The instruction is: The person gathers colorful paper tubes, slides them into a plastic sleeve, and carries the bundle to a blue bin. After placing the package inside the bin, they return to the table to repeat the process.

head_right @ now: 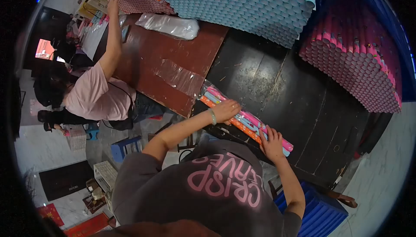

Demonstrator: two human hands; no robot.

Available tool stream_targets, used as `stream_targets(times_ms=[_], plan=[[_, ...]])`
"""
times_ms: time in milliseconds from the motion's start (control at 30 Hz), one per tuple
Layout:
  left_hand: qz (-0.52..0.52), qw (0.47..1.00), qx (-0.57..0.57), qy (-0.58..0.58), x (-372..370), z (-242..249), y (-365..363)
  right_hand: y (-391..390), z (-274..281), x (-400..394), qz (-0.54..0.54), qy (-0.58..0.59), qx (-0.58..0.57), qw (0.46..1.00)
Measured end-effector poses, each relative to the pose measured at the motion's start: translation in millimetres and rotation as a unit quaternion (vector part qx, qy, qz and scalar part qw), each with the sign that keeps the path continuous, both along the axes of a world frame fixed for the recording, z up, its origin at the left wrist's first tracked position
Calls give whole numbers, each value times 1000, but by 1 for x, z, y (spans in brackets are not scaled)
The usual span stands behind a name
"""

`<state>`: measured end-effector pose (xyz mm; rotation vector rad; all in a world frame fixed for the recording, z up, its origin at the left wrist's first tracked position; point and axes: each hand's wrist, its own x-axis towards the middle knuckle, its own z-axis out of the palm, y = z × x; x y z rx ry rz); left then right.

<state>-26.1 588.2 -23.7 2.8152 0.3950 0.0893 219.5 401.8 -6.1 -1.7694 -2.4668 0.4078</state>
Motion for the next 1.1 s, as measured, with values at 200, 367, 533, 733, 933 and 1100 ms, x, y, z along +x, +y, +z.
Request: stream_targets(times_ms=[200,367,533,733,933,1100], plan=[[10,1000,8,-15,67,-16,-53,27,-12,-27,-11,2,25,1000],[6,999,-27,23,29,21,-13,27,-3,-28,-25,-3,15,1000],[47,995,31,85,-54,14,56,30,3,-31,-28,-14,5,1000],[70,996,51,-20,-74,-5,50,31,2,-34,-25,-16,12,999],[71,997,24,12,-72,11,51,31,4,-35,-27,-18,8,999],[73,997,22,15,-80,13,60,30,3,-35,-23,-20,7,1000]])
